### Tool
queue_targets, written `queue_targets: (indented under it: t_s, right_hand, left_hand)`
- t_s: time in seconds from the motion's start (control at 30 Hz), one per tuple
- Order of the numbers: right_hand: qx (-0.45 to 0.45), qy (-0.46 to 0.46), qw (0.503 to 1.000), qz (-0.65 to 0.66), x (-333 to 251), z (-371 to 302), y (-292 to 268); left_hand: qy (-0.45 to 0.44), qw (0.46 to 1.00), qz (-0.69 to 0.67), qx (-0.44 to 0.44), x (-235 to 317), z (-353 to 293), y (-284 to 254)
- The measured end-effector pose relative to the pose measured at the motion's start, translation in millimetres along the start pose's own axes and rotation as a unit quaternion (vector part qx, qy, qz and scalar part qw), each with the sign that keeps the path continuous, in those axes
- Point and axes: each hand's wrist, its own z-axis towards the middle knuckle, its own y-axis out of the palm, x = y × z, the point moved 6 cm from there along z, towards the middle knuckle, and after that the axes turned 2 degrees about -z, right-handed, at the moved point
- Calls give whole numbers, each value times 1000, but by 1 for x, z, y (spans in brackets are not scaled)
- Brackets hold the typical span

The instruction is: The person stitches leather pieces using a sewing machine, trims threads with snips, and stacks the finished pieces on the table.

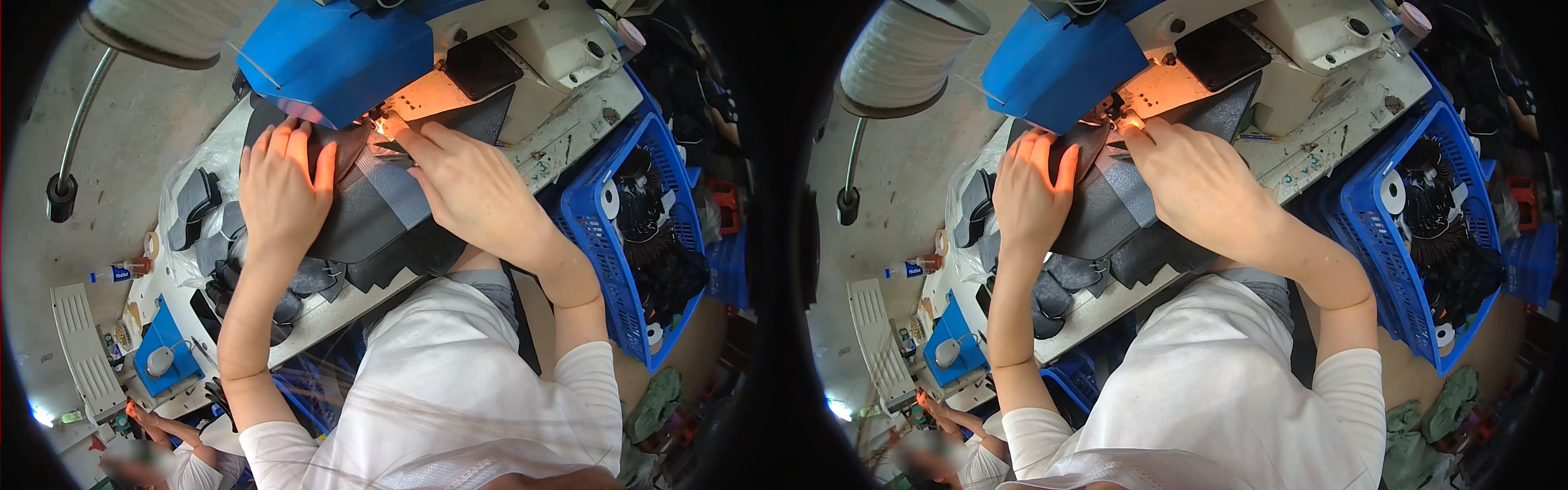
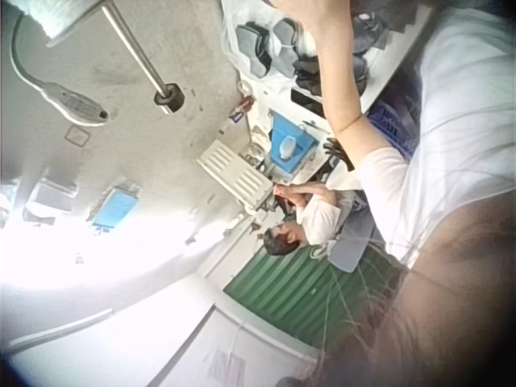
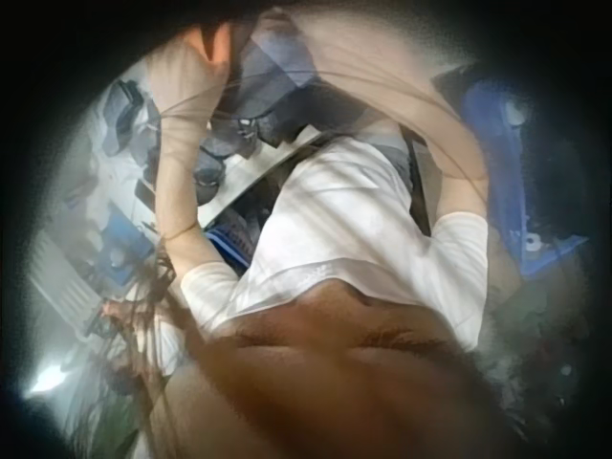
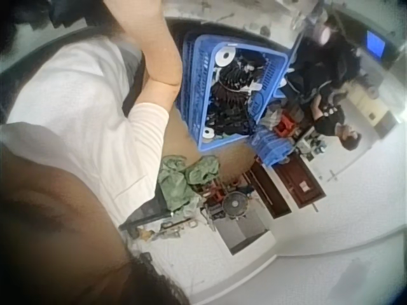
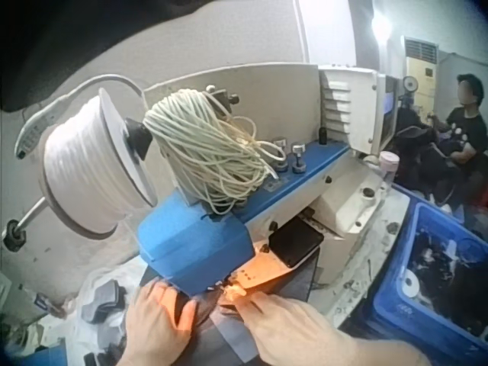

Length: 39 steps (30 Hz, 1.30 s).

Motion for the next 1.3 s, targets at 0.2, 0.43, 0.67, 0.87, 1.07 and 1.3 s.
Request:
queue_targets:
  t_s: [0.2, 0.43, 0.67, 0.87, 1.07, 1.3]
  right_hand:
    - [-1, 18, 997, -81, -4, 0, 19]
    - [-40, 23, 986, -163, -15, 22, 42]
    - [22, 22, 996, 82, -8, -2, 15]
    - [-222, 36, 927, 300, -10, -56, 20]
    - [-243, 92, 952, 159, 18, -97, 98]
    - [-144, 128, 980, 46, 19, -105, 147]
  left_hand:
    - [-17, 995, 100, 13, 8, -35, -14]
    - [-59, 993, 87, -63, 26, -55, -22]
    - [-27, 992, -34, -121, 19, -105, -30]
    - [-87, 979, -162, 87, -47, -200, 24]
    - [-128, 980, -145, -46, -44, -213, 62]
    - [-90, 946, -287, -122, 5, -166, 103]
